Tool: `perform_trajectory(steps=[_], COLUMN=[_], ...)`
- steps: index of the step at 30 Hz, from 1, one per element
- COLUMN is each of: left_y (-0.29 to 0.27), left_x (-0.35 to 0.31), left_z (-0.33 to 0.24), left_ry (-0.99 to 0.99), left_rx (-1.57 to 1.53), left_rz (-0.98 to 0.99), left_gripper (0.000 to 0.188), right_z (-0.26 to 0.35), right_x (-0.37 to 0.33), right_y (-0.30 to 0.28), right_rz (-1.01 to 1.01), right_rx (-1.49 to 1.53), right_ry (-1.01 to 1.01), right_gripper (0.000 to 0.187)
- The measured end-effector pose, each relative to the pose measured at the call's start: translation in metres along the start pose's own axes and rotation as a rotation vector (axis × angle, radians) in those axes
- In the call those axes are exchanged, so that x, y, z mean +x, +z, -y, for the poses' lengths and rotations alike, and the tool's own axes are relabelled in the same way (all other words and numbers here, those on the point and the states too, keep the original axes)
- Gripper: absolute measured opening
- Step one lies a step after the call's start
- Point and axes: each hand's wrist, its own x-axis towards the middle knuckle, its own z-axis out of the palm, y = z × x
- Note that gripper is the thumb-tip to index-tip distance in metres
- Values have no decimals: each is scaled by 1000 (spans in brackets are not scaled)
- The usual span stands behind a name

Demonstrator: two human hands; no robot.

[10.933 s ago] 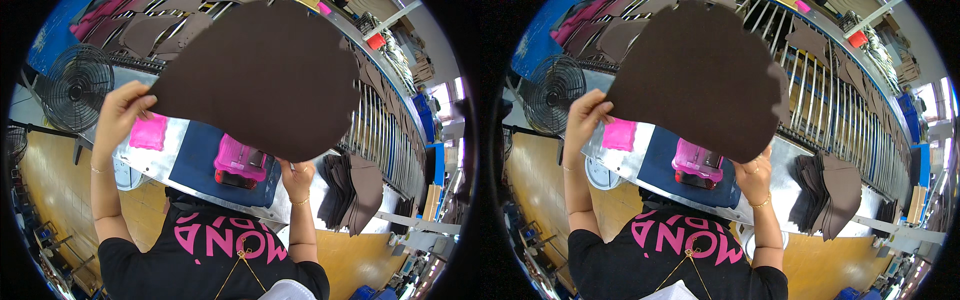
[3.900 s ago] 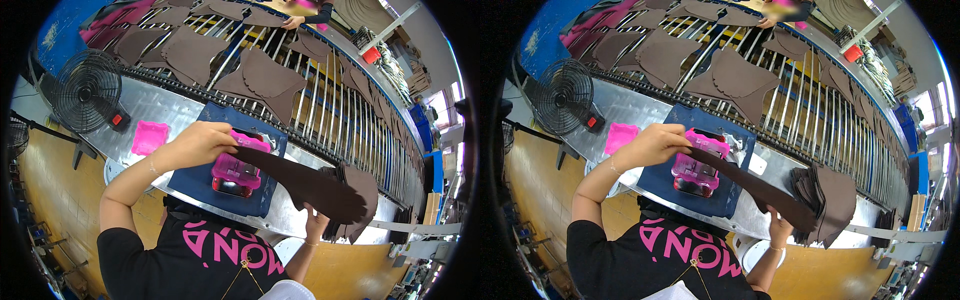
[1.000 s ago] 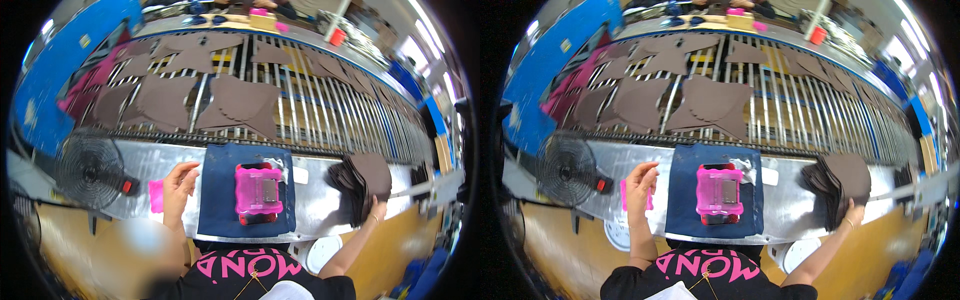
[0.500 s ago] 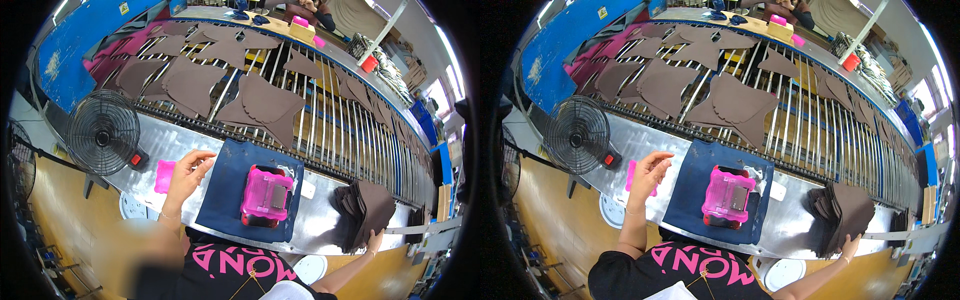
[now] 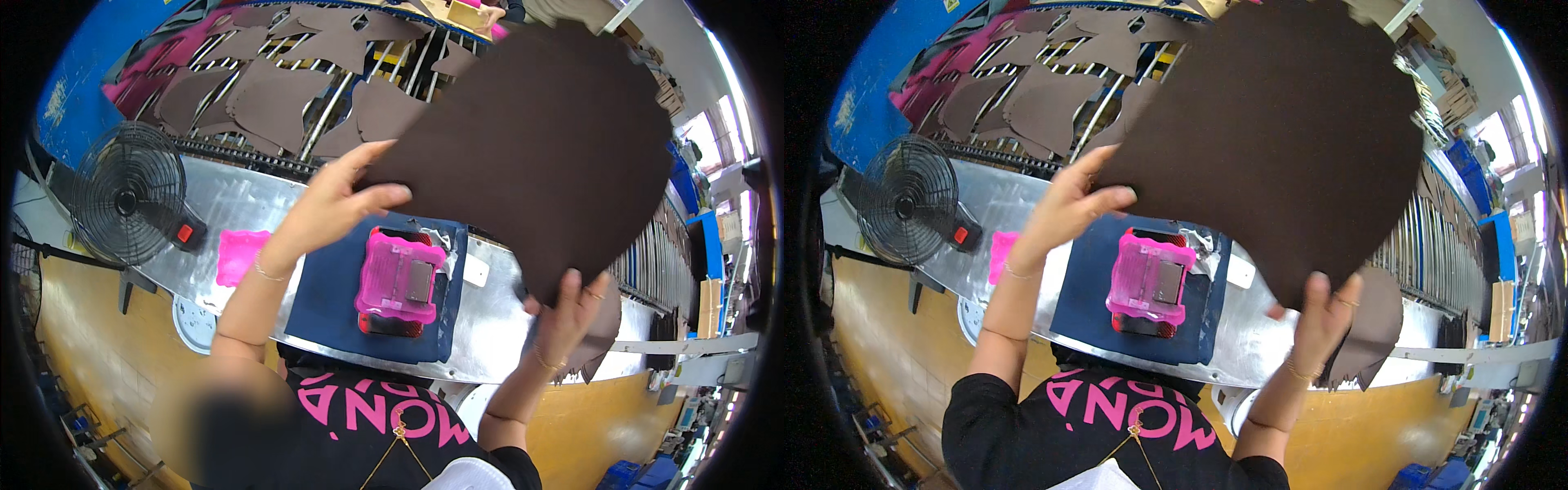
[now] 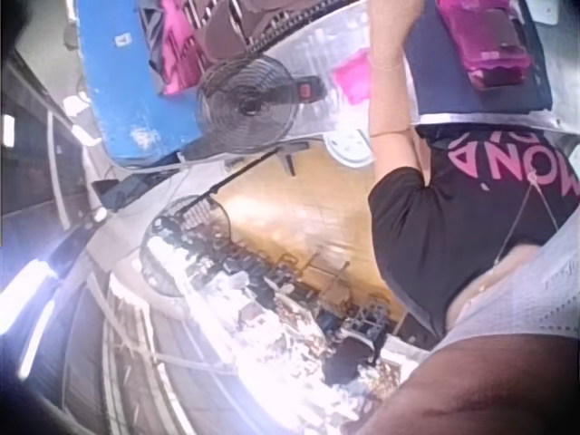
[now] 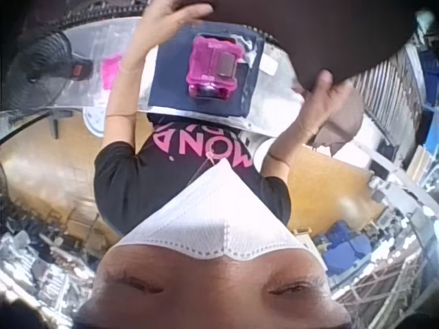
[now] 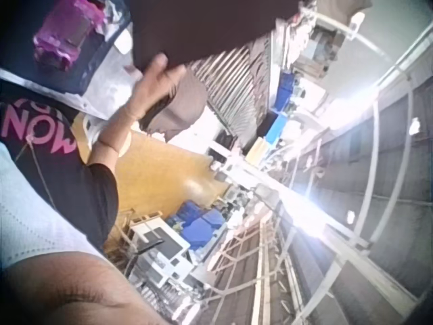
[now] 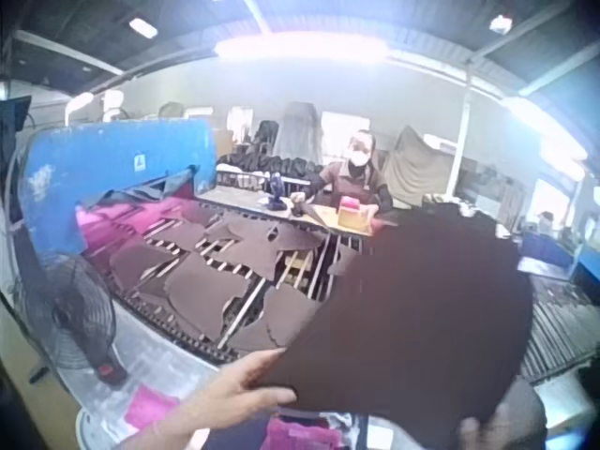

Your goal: The person repeatedly picks brown fabric pieces from a conveyor belt and stacks them on a metal table. The person handles the pieces one at a time, aligning them into a growing pile.

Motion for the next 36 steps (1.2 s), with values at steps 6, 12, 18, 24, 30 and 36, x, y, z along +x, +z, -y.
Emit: perform_trajectory(steps=[6,12,18,24,30,36], left_y=[-75,-100,-98,-58,-4,60], left_x=[-36,-68,-89,-83,-52,-23], left_z=[-50,-69,-48,-16,3,11], left_ry=[1,46,-141,-395,185,299], left_rx=[385,548,469,518,777,863], left_rz=[-201,-337,-299,4,324,592], left_gripper=[17,12,9,8,7,12], right_z=[-49,-72,-65,-70,-68,-51], right_x=[-7,-24,-25,-36,-61,-70], right_y=[56,68,58,-4,-64,-167], right_rz=[328,525,540,514,377,-55], right_rx=[-227,-298,-511,-651,-588,-572], right_ry=[-239,-232,-524,-500,-253,86], right_gripper=[27,20,21,29,14,16])
